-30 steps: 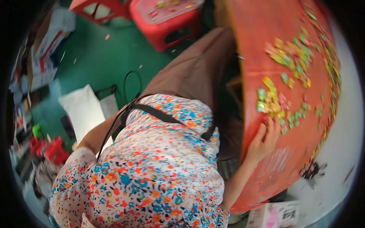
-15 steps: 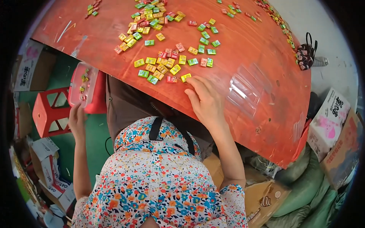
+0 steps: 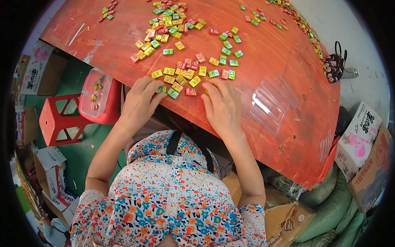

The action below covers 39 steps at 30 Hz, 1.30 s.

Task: Sorting and packaging small colorful toy components into plastic trays and boxes.

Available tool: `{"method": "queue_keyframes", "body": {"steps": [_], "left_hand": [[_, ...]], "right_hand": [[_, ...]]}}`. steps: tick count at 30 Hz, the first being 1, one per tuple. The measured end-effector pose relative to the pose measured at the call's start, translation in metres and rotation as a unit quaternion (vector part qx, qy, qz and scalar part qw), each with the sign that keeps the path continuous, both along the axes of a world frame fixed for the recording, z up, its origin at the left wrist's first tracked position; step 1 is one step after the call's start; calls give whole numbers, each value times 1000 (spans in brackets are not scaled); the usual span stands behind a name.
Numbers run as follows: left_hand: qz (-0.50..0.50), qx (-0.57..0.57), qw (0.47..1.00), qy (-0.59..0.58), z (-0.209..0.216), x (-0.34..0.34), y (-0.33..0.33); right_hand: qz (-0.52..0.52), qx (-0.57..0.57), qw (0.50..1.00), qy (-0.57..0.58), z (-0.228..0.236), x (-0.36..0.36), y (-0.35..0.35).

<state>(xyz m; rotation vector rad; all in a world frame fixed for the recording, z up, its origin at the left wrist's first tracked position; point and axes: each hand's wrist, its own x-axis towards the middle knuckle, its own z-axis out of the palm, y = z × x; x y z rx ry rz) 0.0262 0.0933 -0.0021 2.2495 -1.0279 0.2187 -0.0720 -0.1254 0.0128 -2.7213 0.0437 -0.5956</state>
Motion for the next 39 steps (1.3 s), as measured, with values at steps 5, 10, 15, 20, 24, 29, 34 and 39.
{"method": "queue_keyframes", "body": {"steps": [5, 10, 15, 20, 24, 29, 34, 39], "left_hand": [[24, -2, 1000, 17, 4, -15, 0], [49, -2, 999, 15, 2, -28, -7], [62, 61, 996, 33, 4, -23, -14], [63, 73, 995, 24, 4, -19, -22], [-14, 21, 1000, -1, -4, -6, -32], [-82, 2, 997, 9, -3, -1, -28], [-44, -5, 999, 16, -6, -4, -1], [-17, -7, 996, 91, -3, -7, 10]], "right_hand": [[123, -34, 992, -6, 1, 9, 12], [92, -46, 995, 6, 3, 5, 14], [33, -44, 998, 28, -1, 7, 20], [-8, -27, 998, 48, -1, 9, 23], [34, -50, 998, 36, 3, 10, 14], [110, -31, 989, 94, 4, 10, -4], [128, 21, 988, 88, 11, 15, 1], [180, -20, 983, 43, 14, 36, 29]]}}
